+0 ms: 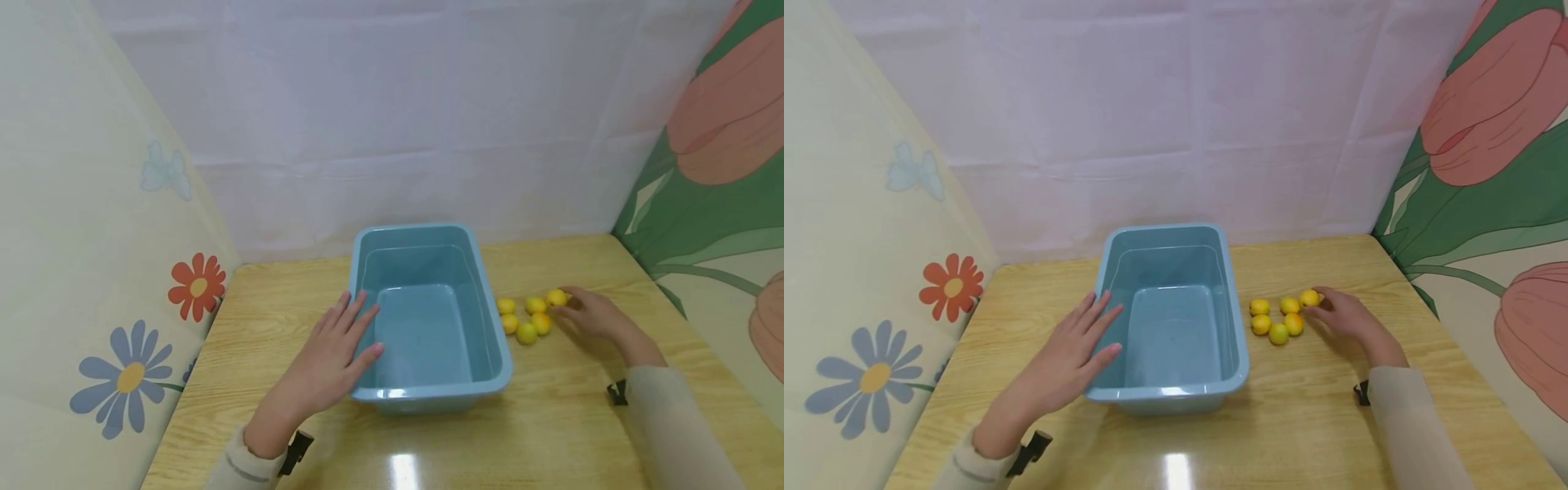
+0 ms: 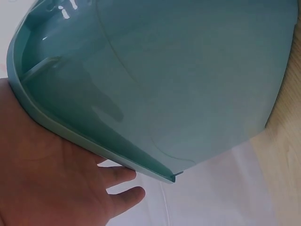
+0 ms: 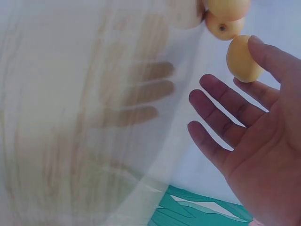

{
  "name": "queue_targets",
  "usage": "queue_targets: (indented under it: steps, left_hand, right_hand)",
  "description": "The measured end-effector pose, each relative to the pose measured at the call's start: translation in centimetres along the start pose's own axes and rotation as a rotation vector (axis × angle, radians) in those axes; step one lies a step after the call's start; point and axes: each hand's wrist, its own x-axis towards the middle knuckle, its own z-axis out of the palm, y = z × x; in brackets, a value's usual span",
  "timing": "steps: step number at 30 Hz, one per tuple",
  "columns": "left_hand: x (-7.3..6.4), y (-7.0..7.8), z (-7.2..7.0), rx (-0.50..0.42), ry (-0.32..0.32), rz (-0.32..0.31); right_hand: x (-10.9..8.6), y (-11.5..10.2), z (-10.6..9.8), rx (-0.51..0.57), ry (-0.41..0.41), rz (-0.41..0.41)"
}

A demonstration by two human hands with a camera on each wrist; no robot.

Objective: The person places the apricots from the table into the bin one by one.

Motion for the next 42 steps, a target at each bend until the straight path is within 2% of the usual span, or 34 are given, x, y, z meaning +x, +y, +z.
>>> queue_targets:
  steps: [14, 24, 35, 42]
  left_hand:
    - [-0.1, 0.3, -0.1, 0.008, -0.030, -0.026]
    - [-0.1, 0.4, 0.1, 0.007, -0.022, -0.044]
    - [-0.1, 0.3, 0.3, 0.001, -0.005, -0.061]
    - [-0.1, 0.3, 0.3, 0.007, 0.010, -0.043]
  right_hand:
    - [-1.5, -2.9, -0.9, 0.005, 0.021, -0.033]
    - [-2.1, -5.2, -1.8, -0.017, 0.062, -0.062]
    - [-2.4, -7.4, -2.4, 0.008, 0.049, -0.088]
    - [-2.7, -8.6, -2.7, 0.024, 0.069, -0.136]
